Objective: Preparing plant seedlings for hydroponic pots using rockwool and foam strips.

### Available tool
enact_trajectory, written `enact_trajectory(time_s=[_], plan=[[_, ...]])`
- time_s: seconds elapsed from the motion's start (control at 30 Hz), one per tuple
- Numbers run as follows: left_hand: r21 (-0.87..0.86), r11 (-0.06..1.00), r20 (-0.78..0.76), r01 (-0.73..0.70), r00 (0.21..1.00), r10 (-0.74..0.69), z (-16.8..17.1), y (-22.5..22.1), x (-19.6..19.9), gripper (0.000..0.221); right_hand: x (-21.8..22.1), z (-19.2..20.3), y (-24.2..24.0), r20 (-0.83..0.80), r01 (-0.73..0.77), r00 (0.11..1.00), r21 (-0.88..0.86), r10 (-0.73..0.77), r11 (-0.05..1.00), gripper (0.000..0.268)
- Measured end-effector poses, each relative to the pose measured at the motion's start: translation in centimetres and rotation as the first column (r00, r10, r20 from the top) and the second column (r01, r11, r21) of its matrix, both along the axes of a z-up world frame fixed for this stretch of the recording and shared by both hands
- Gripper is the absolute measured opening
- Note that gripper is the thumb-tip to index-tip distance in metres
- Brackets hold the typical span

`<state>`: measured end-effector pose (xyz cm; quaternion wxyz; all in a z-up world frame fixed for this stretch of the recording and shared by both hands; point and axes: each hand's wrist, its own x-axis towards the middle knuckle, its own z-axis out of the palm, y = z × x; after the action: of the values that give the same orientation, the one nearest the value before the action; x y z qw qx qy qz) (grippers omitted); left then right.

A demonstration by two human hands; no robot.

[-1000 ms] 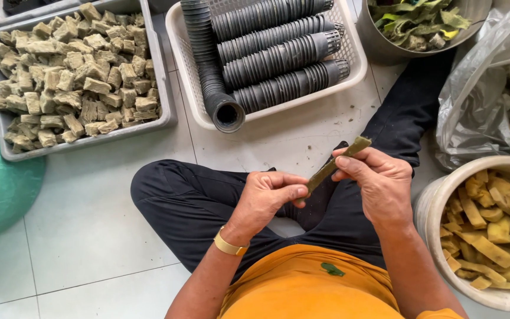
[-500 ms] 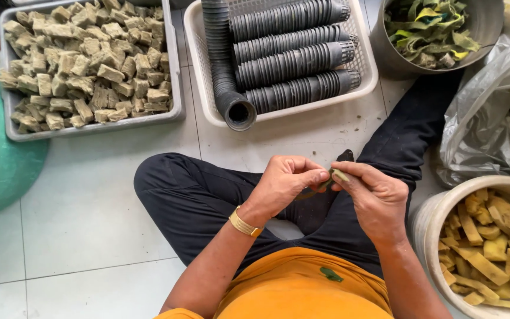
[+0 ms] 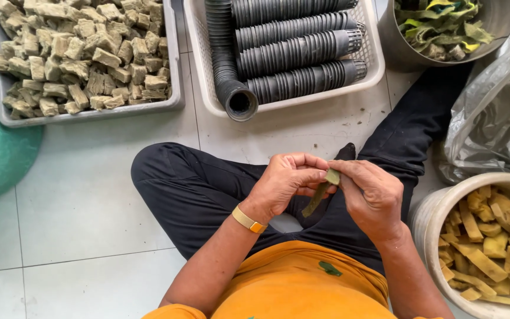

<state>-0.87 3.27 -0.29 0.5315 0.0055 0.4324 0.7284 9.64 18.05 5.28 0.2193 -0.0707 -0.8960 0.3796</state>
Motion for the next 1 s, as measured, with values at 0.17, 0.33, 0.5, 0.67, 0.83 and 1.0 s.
enact_trajectory(time_s=[0.17, 0.33, 0.5, 0.67, 0.83, 1.0], plan=[[0.028, 0.999, 0.004, -0.042, 0.999, 0.042, -0.9, -0.1, 0.5, 0.022, 0.0, 0.0, 0.1, -0.086, -0.063, 0.994, 0.059, 0.068, 0.996, 0.020], [0.020, 0.999, -0.013, -0.031, 0.999, 0.031, -0.4, -0.3, 0.6, 0.025, 0.1, -0.9, 0.1, -0.086, -0.049, 0.995, 0.114, 0.059, 0.992, 0.020], [-0.033, 0.999, -0.160, -0.011, 0.987, 0.006, -0.4, 0.1, 0.8, 0.026, 0.7, -2.0, 1.2, 0.024, 0.117, 0.993, -0.202, -0.115, 0.972, 0.022], [0.009, 0.994, -0.311, -0.105, 0.945, 0.103, -0.8, 0.8, 1.6, 0.022, 1.8, -4.7, 2.4, 0.206, 0.179, 0.979, -0.816, -0.013, 0.550, 0.019], [0.002, 0.998, -0.299, -0.071, 0.952, 0.068, 0.0, 0.9, 1.8, 0.020, 1.9, -4.7, 2.0, 0.181, 0.189, 0.981, -0.790, -0.074, 0.583, 0.016], [-0.062, 0.998, -0.269, -0.013, 0.963, -0.004, -0.5, 0.7, 2.3, 0.019, 2.2, -4.8, 1.7, 0.174, 0.231, 0.973, -0.761, -0.151, 0.606, 0.013]])
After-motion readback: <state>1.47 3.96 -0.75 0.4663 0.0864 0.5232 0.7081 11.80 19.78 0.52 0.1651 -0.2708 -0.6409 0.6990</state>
